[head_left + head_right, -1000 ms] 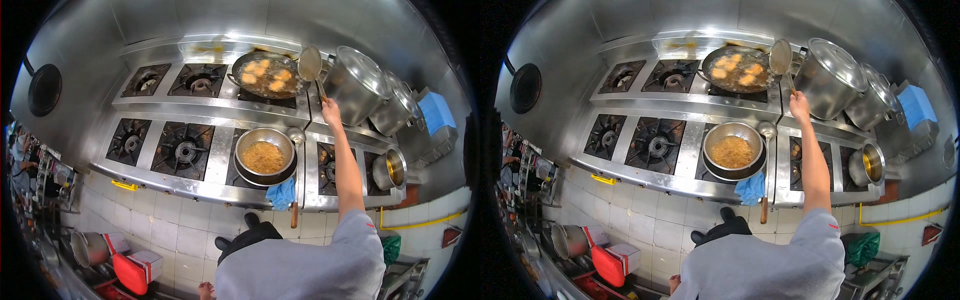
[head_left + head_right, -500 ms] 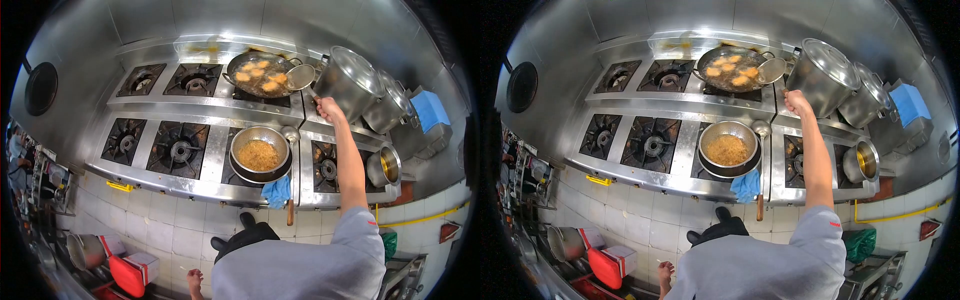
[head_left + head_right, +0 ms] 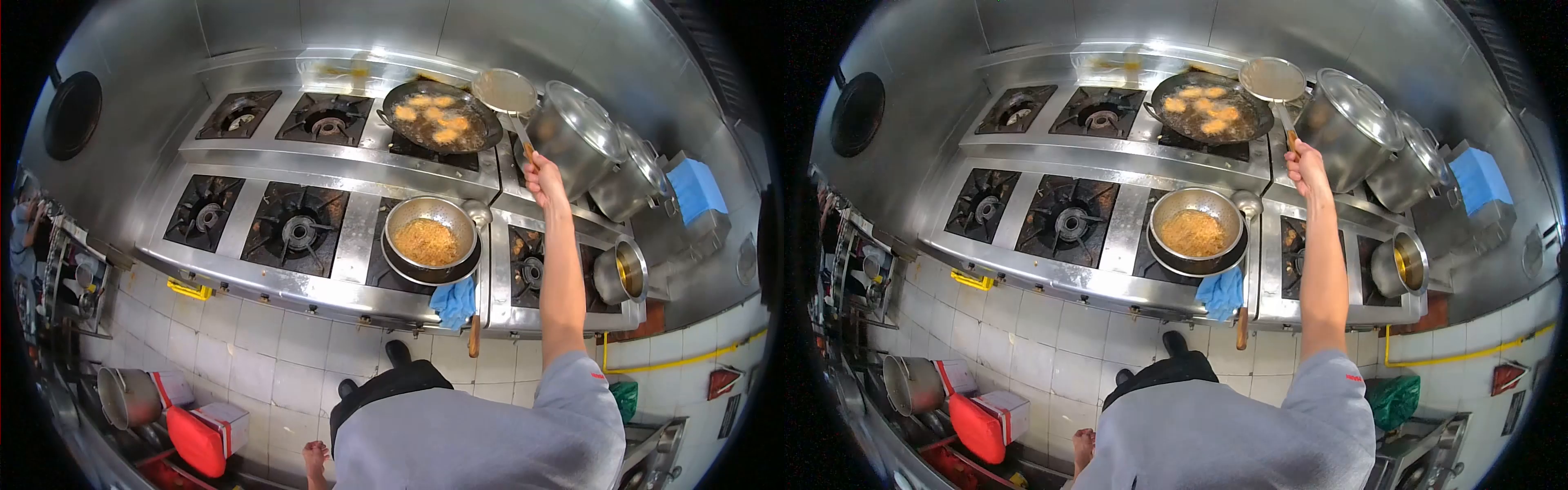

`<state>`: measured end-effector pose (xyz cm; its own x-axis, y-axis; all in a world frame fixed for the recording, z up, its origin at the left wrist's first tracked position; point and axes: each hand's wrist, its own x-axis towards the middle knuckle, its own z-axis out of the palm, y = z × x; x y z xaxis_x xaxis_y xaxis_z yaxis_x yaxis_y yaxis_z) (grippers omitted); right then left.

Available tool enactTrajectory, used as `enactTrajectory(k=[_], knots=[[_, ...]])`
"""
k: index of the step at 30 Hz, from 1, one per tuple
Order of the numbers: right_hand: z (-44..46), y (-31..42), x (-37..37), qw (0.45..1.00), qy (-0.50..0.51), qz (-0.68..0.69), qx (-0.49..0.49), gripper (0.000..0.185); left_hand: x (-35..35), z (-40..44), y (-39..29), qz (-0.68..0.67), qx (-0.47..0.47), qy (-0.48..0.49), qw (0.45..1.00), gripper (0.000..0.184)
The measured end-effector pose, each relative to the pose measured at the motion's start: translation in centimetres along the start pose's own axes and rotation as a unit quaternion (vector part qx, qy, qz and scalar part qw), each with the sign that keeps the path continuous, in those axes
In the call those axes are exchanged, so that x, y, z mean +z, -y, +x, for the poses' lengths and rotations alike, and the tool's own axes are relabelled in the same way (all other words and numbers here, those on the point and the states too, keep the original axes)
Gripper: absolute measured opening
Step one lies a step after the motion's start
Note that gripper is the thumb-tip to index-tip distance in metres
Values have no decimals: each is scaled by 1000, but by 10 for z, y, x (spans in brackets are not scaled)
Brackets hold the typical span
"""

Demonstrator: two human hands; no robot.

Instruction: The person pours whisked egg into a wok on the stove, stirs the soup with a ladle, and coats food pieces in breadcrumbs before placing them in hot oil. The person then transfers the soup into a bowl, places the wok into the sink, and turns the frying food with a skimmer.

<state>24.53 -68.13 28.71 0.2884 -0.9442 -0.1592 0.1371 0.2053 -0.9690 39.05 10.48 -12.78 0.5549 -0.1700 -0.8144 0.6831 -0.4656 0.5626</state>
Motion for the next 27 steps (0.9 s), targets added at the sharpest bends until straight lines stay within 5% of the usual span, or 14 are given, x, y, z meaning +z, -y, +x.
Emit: enactTrajectory(k=[9, 11, 15, 18, 20, 23, 26, 27], knots=[[-15, -52, 41, 978, 77, 139, 131, 20, -48, 45, -5, -10, 99, 19, 995, 9], [-41, -62, 41, 983, 93, 95, 126, 19, -67, 54, -5, 204, 162, -93, 961, 12], [-149, -92, 45, 999, -7, -30, -34, 17, -95, 52, -2, 315, 191, -176, 913, 26], [-223, -126, 33, 988, -23, -155, -8, 24, -120, 77, 26, 279, 141, -133, 940, 23], [-256, -137, 29, 982, -42, -183, 17, 29, -132, 86, 31, 101, -22, 17, 994, 19], [-282, -137, 23, 968, -47, -245, -43, 38, -132, 100, 21, 143, -20, 47, 988, 17], [-287, -149, 27, 879, -59, -375, -289, 42, -120, 108, -8, 132, -2, 48, 990, 17], [-290, -154, 30, 850, -93, -437, -278, 42, -113, 110, -19, 135, -2, 50, 990, 17]])
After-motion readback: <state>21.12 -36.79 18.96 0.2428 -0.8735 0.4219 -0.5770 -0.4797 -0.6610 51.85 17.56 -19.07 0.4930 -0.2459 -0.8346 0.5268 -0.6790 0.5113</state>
